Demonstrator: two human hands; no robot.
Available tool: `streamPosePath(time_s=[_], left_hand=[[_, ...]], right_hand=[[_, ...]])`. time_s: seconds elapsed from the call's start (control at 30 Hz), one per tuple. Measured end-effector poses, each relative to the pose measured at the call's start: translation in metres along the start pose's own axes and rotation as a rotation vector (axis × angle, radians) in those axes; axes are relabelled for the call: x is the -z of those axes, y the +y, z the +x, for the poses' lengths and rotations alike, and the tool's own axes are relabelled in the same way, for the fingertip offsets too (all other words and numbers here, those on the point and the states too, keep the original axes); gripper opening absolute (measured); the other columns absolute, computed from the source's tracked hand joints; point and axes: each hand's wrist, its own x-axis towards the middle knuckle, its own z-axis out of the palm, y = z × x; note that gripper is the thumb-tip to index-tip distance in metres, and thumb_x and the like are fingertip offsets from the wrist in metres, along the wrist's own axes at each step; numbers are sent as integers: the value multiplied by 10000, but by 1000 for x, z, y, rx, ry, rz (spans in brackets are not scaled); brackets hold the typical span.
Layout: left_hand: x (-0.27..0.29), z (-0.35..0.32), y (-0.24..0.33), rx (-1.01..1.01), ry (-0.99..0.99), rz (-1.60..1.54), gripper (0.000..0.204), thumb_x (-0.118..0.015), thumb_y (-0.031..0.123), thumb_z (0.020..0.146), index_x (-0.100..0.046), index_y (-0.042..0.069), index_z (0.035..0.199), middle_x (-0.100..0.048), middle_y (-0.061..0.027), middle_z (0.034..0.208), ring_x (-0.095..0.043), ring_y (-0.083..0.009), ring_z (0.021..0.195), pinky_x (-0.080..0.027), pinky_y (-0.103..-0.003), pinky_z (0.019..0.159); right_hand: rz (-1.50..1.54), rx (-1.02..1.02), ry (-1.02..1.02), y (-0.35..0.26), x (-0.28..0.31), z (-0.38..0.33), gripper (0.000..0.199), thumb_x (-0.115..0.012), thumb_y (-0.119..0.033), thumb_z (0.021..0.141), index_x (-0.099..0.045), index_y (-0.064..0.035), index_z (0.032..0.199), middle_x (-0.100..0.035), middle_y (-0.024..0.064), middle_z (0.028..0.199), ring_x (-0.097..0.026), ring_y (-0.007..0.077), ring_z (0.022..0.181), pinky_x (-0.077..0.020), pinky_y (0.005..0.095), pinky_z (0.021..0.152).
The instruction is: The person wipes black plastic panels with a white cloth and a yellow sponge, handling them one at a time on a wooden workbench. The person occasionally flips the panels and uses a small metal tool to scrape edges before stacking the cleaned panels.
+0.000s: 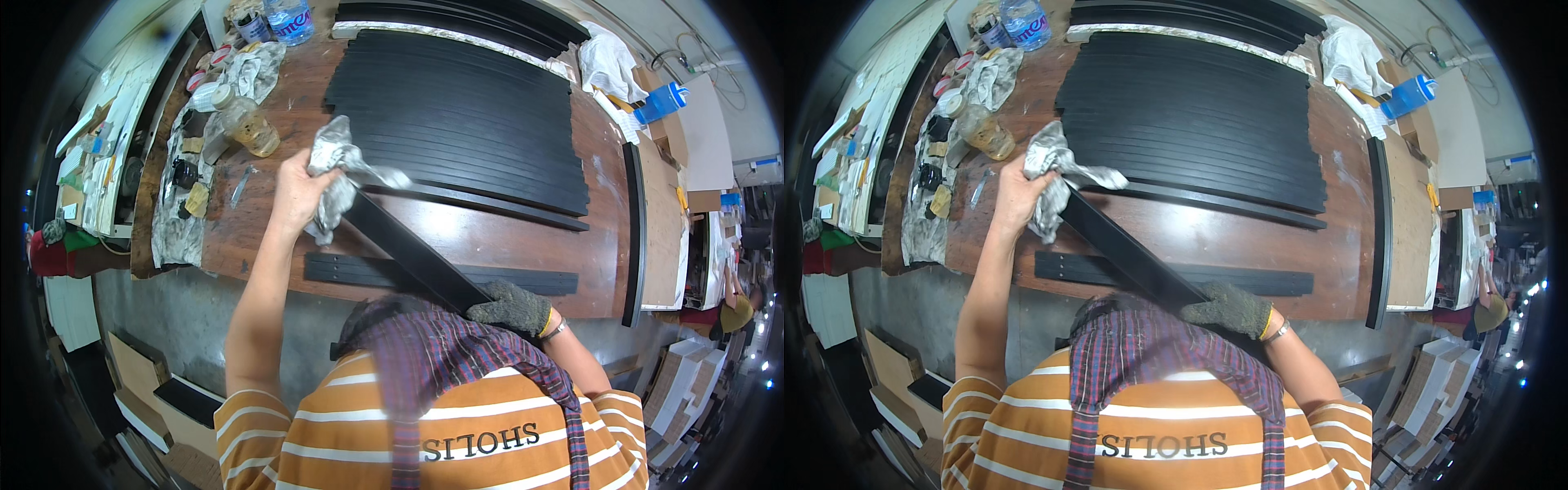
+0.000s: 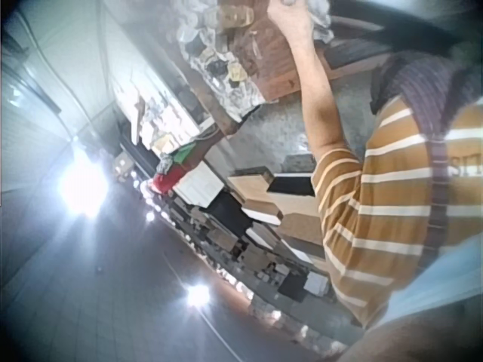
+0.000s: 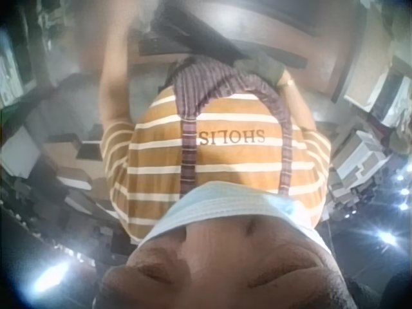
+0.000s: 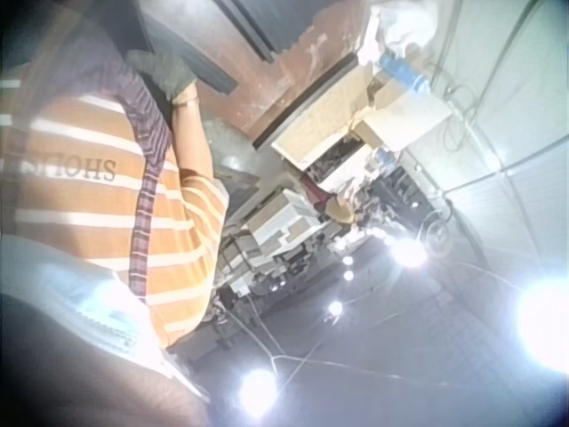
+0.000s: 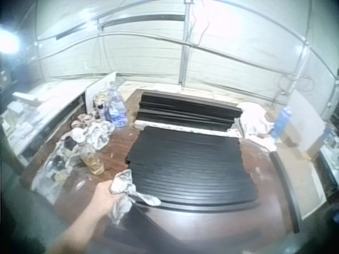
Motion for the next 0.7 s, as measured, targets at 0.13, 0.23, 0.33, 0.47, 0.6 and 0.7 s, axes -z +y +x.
streamPosePath(time_s=[0.13, 0.23, 0.33, 0.47, 0.6, 0.7], left_hand=[[-12, -11, 34, -49, 245, 95, 300, -726, -86, 837, -704, -17, 1128, -754, -84, 946, -712, -116, 851, -576, -260, 771], [-47, -38, 52, -436, -187, 538, 301, -811, 62, 765, -731, 53, 1056, -736, -61, 1019, -691, -232, 1023, -514, -395, 988], [-67, -44, 56, -496, -705, 864, 333, -805, 188, 766, -748, 96, 1081, -748, -93, 991, -682, -286, 1038, -433, -486, 1070], [-60, -22, 47, -103, -871, 837, 348, -843, 298, 739, -779, 149, 1047, -748, -121, 893, -699, -333, 916, -517, -424, 773], [-41, -10, 46, -38, -795, 844, 351, -831, 371, 782, -777, 133, 1034, -728, -143, 836, -701, -339, 885, -517, -417, 853], [-39, -21, 50, -212, -739, 795, 356, -846, 316, 772, -765, 115, 1054, -728, -140, 838, -688, -337, 944, -470, -387, 995]], right_hand=[[19, 21, 36, 3, -2, 1, 518, -755, -423, 889, -709, 10, 1170, -738, 146, 991, -665, 192, 845, -539, 345, 781], [58, -49, -26, -1, 0, -1, 493, -754, -404, 892, -714, 9, 1158, -737, 148, 1025, -673, 198, 879, -541, 343, 777], [-12, -103, -42, -3, 1, -4, 430, -744, -322, 914, -706, 13, 1181, -737, 178, 1076, -683, 238, 955, -528, 377, 837], [-126, 237, -95, 2, -3, -10, 469, -743, -282, 916, -659, -7, 1286, -669, 241, 1246, -638, 370, 1116, -512, 435, 942], [-34, 41, -13, 7, -10, -12, 504, -746, -286, 918, -636, -19, 1331, -673, 239, 1251, -644, 360, 1131, -512, 425, 954], [-269, 358, 55, 7, -11, -10, 335, -677, -208, 962, -699, -74, 1269, -699, 150, 1162, -684, 245, 1010, -557, 355, 844]])
